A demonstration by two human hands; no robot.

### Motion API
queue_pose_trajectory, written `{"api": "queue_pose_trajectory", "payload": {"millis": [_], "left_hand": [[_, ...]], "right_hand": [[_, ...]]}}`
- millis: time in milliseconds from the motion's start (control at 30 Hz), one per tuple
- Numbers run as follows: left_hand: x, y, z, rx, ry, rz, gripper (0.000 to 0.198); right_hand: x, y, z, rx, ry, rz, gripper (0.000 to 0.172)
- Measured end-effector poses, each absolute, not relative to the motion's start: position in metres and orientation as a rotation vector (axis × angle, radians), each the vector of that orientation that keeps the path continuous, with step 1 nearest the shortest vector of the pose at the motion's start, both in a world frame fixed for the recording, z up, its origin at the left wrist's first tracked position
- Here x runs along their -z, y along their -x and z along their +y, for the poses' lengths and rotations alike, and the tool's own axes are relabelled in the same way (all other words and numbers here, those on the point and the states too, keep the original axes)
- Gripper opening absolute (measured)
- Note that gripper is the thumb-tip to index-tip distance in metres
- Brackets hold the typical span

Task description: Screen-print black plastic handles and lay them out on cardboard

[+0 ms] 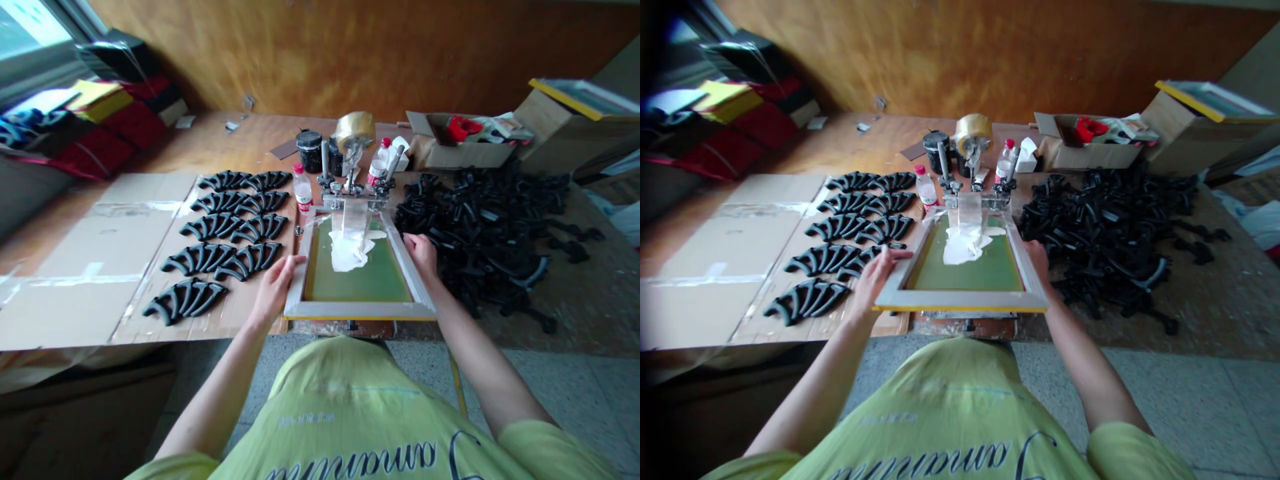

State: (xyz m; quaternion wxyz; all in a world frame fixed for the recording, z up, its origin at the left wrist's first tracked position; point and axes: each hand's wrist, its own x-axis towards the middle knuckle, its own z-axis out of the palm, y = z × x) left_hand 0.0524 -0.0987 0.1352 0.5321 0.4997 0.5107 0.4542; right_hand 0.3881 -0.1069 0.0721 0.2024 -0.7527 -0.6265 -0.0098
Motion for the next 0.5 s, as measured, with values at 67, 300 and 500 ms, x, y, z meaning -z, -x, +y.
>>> {"api": "queue_pose_trajectory", "payload": {"millis": [67,300,500], "left_hand": [[-0.098,-0.046,-0.114,-0.909,-1.131,1.238,0.064],[-0.015,-0.047,-0.120,-0.730,-1.247,1.459,0.071],[-0.010,-0.046,-0.120,-0.704,-1.282,1.502,0.058]], "right_hand": [[-0.088,-0.396,-0.090,0.058,2.053,-1.711,0.042],[-0.107,-0.320,-0.049,0.004,1.796,-2.325,0.031],[-0.083,-0.309,-0.093,-0.123,1.673,-2.611,0.021]]}}
